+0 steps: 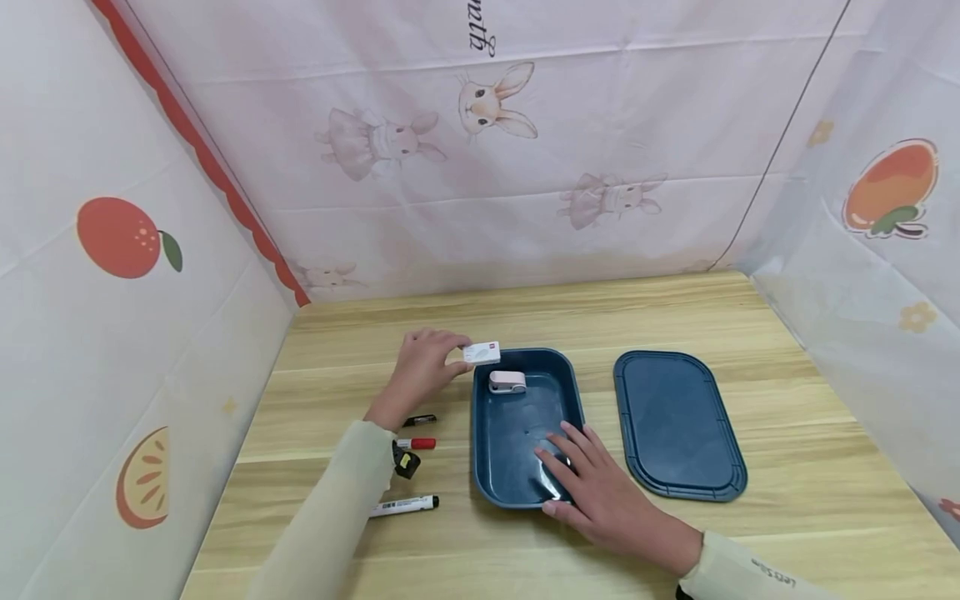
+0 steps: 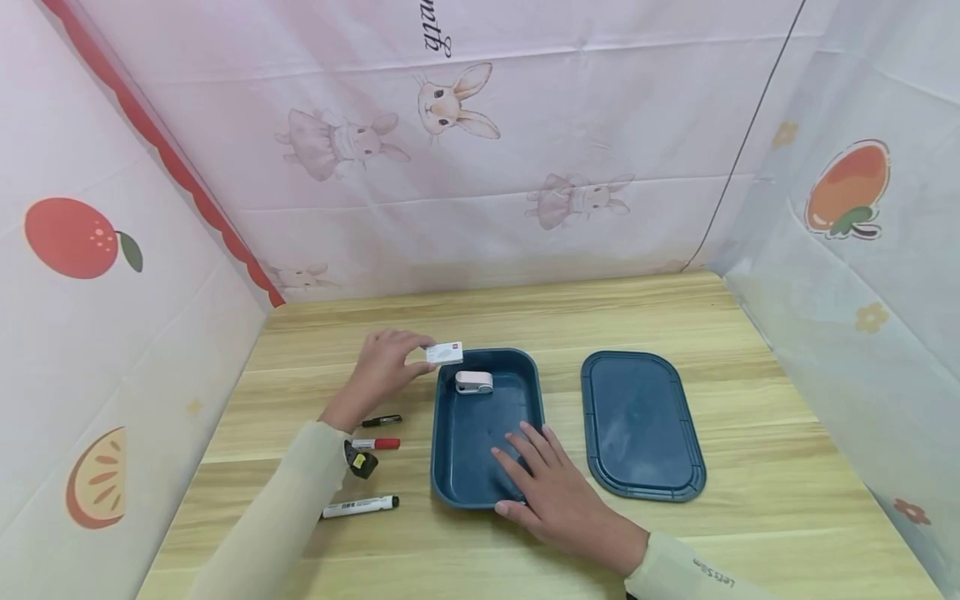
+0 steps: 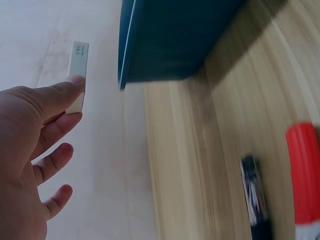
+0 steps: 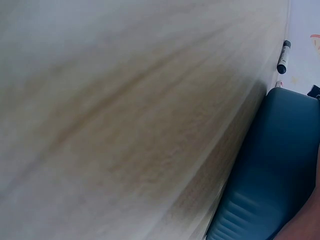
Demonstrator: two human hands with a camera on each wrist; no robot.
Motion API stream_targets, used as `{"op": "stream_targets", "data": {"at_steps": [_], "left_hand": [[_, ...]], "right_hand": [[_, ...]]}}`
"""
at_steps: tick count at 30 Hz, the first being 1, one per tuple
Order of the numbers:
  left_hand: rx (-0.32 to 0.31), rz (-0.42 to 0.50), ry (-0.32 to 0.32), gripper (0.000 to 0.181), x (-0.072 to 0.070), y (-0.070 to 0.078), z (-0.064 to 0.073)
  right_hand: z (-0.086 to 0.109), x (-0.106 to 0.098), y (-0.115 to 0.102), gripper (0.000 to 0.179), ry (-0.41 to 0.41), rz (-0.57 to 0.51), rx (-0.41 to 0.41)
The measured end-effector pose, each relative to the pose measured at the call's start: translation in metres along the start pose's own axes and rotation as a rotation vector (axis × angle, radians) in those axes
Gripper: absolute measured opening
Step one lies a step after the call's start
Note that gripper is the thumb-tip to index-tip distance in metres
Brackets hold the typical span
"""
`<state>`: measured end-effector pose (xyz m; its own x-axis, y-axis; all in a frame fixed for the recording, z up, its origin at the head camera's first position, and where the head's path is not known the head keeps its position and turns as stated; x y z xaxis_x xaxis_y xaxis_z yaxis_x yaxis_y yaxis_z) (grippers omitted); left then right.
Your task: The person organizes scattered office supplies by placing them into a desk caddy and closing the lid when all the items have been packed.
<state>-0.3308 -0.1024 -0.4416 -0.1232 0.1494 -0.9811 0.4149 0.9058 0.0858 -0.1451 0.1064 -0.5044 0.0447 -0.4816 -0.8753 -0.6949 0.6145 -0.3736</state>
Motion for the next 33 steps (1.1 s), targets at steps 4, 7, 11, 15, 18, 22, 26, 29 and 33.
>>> {"op": "stream_targets", "data": {"at_steps": [4, 7, 11, 15, 18, 22, 26, 29, 33], "left_hand": [[0.022, -0.013, -0.022, 0.036, 0.006, 0.015, -0.005], [0.048, -0.032, -0.026, 0.036, 0.012, 0.027, -0.009], [0.08, -0.069, -0.028, 0.037, 0.019, 0.041, -0.013], [0.095, -0.089, -0.034, 0.038, 0.026, 0.051, -0.013], [0.103, -0.097, -0.028, 0.037, 0.03, 0.057, -0.013], [0.117, -0.124, -0.026, 0.037, 0.034, 0.065, -0.015], [0.135, -0.158, -0.034, 0.038, 0.038, 0.074, -0.019], [0.14, -0.167, -0.037, 0.037, 0.041, 0.08, -0.022], [0.128, -0.169, -0.035, 0.036, 0.044, 0.086, -0.026]], "right_hand": [[0.0, 0.0, -0.001, 0.068, 0.003, 0.011, -0.007], [0.0, 0.0, 0.0, 0.068, 0.002, -0.003, 0.001], [0.0, 0.001, 0.0, 0.068, 0.0, -0.029, 0.014], [0.0, 0.001, 0.0, 0.069, -0.001, -0.018, 0.017], [0.0, 0.001, 0.0, 0.069, -0.004, -0.009, 0.017], [0.0, 0.0, 0.001, 0.066, -0.004, -0.006, 0.015], [0.001, 0.0, 0.003, 0.065, -0.001, 0.008, 0.015], [0.001, 0.001, 0.004, 0.065, 0.0, 0.015, 0.018], [0.001, 0.001, 0.002, 0.066, -0.001, -0.003, 0.018]]}}
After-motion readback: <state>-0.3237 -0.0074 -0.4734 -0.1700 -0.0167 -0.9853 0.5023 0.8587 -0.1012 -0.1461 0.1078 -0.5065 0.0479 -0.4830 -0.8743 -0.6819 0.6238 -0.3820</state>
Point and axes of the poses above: each hand's wrist, its own z-axis away from the middle knuckle, its own x-axis out of the palm, y = z × x, the point moved 9 cm from there along -z, towards the middle knuckle, and after that the axes turned 11 degrees about -z, right-handed, at the moved point
